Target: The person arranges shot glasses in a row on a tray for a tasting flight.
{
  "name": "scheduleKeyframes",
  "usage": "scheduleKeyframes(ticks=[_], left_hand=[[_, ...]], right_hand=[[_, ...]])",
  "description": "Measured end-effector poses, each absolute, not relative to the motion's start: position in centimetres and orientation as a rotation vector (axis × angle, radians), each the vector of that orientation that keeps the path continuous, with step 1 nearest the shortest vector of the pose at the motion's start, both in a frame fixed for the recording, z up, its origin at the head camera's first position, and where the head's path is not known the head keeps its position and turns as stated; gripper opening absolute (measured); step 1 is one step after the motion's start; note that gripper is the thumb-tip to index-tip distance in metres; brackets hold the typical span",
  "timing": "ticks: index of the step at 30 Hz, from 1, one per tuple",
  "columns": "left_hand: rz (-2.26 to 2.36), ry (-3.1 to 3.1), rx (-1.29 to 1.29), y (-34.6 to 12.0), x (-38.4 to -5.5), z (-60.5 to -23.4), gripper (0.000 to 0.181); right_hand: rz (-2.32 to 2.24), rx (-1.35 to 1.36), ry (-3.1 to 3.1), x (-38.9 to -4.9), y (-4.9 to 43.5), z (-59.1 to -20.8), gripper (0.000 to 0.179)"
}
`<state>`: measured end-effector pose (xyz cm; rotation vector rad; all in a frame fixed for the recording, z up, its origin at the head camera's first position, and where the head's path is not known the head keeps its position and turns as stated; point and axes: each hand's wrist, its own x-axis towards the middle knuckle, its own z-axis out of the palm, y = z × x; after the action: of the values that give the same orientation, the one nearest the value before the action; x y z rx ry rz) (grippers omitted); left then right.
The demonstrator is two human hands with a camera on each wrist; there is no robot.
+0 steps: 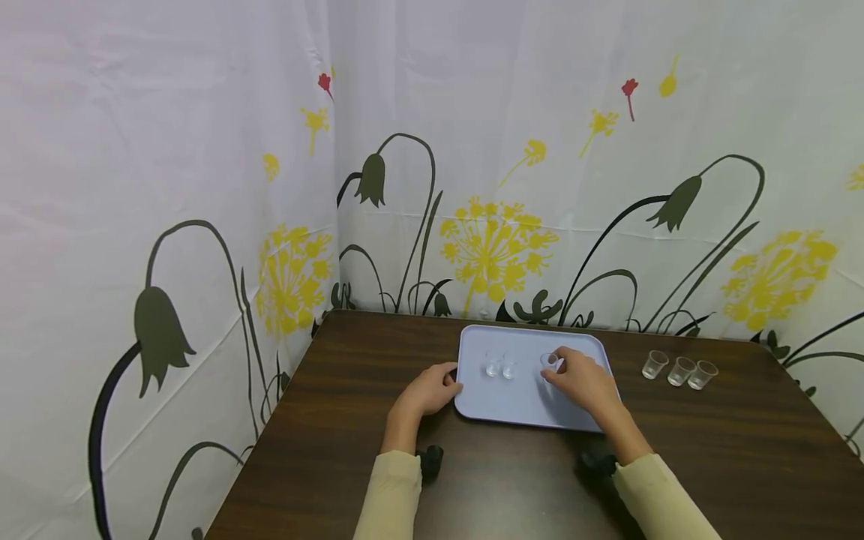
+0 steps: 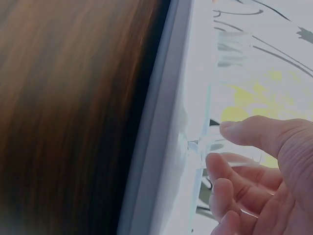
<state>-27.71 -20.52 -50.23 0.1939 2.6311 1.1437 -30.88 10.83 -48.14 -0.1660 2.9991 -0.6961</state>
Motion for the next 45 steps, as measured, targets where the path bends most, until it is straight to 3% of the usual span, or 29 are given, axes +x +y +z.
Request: scheduleKeyframes(ticks=[45], left_hand=[[1.157,2.628,0.184,-20.7,-27.8,-50.3,0.054]], right_hand=[[-0.749,-0.161,2.912,-31.3,7.7,-48.6,0.035]])
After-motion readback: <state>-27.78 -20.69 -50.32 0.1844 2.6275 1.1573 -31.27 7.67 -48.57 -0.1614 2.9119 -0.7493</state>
